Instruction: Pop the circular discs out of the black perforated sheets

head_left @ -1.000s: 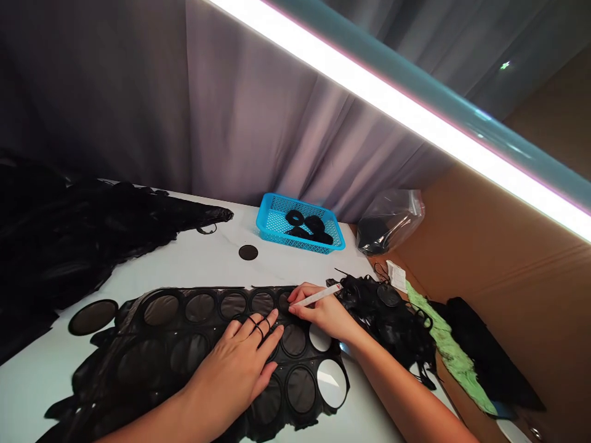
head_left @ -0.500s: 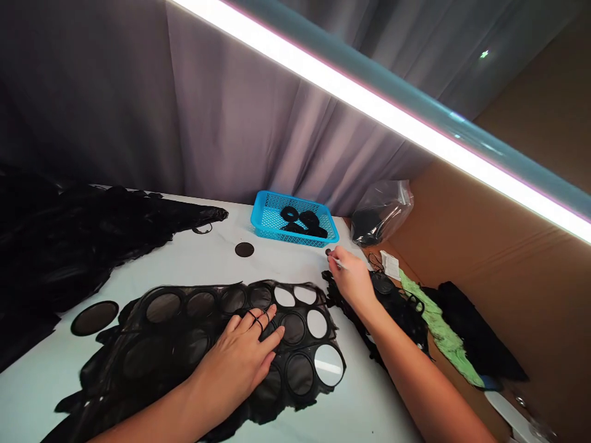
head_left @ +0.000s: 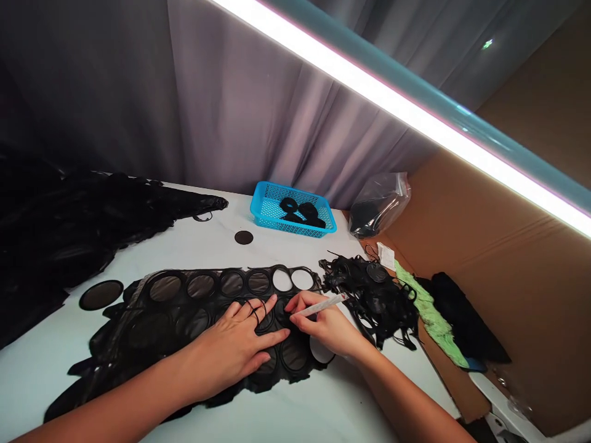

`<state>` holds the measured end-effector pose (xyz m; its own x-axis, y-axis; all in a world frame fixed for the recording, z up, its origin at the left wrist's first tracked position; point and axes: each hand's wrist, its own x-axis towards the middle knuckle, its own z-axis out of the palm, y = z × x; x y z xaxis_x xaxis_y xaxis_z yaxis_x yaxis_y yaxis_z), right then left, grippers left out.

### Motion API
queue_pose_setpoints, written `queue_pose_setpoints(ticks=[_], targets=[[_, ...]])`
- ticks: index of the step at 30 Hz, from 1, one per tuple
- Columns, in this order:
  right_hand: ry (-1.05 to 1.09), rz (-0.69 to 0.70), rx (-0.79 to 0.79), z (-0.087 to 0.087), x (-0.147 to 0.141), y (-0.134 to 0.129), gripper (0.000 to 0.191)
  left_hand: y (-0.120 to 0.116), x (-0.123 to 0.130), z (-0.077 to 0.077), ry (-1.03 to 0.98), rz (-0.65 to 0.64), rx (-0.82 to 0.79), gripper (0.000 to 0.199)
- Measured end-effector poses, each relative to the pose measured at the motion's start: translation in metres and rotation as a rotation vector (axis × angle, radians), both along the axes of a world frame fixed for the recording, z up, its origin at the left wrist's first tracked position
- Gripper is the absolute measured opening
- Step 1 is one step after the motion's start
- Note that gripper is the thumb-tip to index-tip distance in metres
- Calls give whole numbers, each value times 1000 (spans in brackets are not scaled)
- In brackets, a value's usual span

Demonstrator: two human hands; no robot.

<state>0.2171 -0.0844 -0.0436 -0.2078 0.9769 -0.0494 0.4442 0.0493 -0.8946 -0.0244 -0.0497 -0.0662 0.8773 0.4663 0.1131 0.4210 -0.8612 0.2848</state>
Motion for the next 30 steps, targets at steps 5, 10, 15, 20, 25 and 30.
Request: queue_pose_setpoints(ticks=[5, 10, 15, 20, 25, 30], targets=[[-7, 17, 32, 0, 0, 1, 24, 1, -1, 2, 30, -21, 12, 54], [-21, 27, 50, -2, -1, 0, 24, 2, -1, 0, 12, -15, 7, 50], [-39, 41, 69, -3, 2, 1, 24, 2, 0, 1, 11, -18, 4, 48], [-142, 59, 149, -3, -9, -7, 23, 2, 0, -1, 46, -13, 12, 53], [-514, 81, 381, -14, -10, -12, 14, 2, -2, -7, 33, -16, 22, 51], [-499, -384, 377, 0, 33, 2, 15, 3, -1, 1, 59, -25, 60, 57]])
